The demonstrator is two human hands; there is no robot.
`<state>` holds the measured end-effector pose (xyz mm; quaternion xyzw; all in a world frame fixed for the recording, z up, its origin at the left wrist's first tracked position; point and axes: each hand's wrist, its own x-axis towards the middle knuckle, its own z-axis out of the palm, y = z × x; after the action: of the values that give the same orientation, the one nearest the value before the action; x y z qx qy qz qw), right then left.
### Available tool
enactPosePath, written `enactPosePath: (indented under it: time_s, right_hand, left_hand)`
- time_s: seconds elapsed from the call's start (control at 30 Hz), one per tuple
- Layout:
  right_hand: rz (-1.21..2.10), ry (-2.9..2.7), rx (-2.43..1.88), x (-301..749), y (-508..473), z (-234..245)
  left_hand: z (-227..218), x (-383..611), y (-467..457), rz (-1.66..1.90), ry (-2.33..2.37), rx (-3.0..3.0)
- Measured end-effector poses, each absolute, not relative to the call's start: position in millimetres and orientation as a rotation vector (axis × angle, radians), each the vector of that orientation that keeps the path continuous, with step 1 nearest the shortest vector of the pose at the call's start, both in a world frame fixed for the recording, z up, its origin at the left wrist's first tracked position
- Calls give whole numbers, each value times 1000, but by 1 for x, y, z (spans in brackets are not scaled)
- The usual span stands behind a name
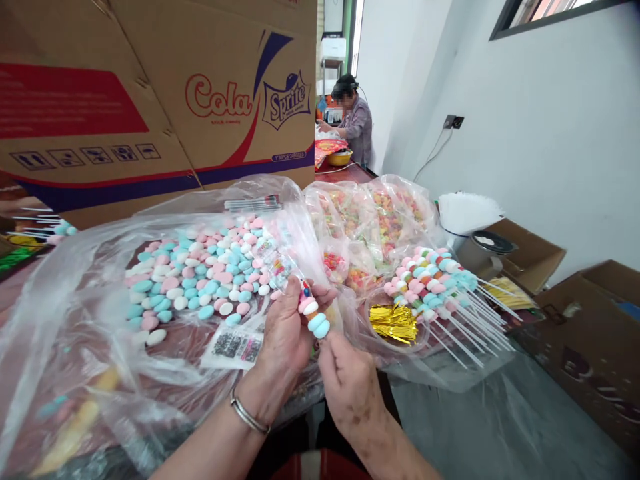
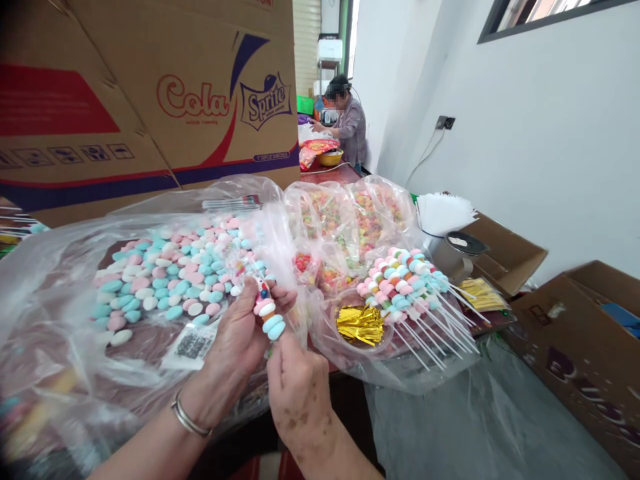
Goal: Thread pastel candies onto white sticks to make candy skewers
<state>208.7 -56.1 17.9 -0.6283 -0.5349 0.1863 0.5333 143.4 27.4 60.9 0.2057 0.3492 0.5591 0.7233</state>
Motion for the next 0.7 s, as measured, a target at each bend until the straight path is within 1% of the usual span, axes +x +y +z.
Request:
enactPosePath:
  time_s: [0.1, 0.13, 0.17, 0.2, 0.27, 0.4, 0.47, 0.53, 0.7]
  right_hand:
    - [989, -1004, -1377, 214, -53, 21]
    - [1115, -926, -1339, 215, -52, 21]
    - [1178, -890, -1322, 217, -51, 22]
    - [1167, -906, -1334, 218, -51, 21]
    - [946, -1047, -1446, 217, -52, 19]
    - [237, -1383, -1707, 213, -53, 11]
    - [28, -1492, -1763, 212, -53, 8]
    - [-68, -1528, -1780, 211, -52, 7]
    - [-96, -1421, -1713, 211, -52, 7]
  left_hand:
    - [61, 143, 27, 1196, 762, 482]
    - [61, 143, 28, 1173, 773, 486]
    - [62, 143, 28, 1152, 789, 488]
    - [62, 142, 28, 1134, 809, 491]
    - [62, 142, 26, 1116, 838, 514]
    - [56, 143, 21, 1118, 834, 633]
    - [52, 143, 19, 1118, 847, 699]
    - [49, 142, 18, 1121, 870, 765]
    - [48, 141, 19, 1108, 874, 788]
